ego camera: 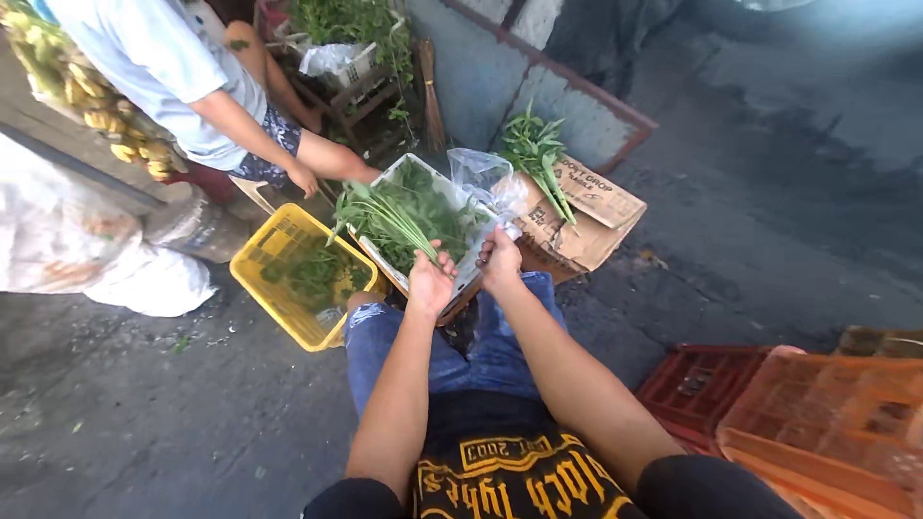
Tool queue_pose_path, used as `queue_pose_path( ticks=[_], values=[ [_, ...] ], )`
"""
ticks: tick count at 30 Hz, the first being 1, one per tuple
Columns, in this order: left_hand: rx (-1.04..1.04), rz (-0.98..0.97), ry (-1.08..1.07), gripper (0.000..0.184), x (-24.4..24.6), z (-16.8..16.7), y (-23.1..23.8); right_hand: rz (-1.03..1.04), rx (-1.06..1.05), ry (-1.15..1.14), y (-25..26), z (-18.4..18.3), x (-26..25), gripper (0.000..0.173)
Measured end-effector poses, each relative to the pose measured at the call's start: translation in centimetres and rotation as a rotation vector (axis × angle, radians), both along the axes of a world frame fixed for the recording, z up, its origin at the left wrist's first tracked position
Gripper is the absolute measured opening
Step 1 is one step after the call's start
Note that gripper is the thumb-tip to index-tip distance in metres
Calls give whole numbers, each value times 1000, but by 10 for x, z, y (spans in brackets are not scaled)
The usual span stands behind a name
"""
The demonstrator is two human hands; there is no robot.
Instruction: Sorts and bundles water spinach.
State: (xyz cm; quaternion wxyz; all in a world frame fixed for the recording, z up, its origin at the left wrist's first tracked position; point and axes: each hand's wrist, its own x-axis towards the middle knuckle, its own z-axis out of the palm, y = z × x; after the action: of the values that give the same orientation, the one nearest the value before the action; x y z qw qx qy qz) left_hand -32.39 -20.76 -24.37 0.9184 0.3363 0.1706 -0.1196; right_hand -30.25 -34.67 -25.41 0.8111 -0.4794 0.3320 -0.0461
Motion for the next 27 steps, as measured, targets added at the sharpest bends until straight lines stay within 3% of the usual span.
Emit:
queue_pose_path(
  ticks=[4,7,10,13,16,19,21,23,27],
  values=[
    [-151,52,-90,33,-4,-11,17,288,-191,-89,22,10,-11,36],
    [-60,147,-57,28,-7,-11,21,584,-518,-183,37,19,-21,28],
    [88,145,-65,27,-5,-16,27,852,-962,-261,47,28,-24,35],
    [176,103,-57,26,-5,-16,27,971,-1157,-336,53,27,-21,34],
    [232,50,-76,32,-6,-10,31,1005,-1061,-368,49,22,-17,35],
    [166,-6,-145,47,-1,-8,51,962,-605,-208,55,10,-22,32],
    [130,-26,-83,40,1,-13,65,944,-275,-108,68,3,-29,31],
    [116,13,11,33,4,-24,69,1025,-245,-37,69,-3,-25,35],
    [94,242,169,29,18,-49,98,1183,-434,232,51,-27,14,48]
  ],
)
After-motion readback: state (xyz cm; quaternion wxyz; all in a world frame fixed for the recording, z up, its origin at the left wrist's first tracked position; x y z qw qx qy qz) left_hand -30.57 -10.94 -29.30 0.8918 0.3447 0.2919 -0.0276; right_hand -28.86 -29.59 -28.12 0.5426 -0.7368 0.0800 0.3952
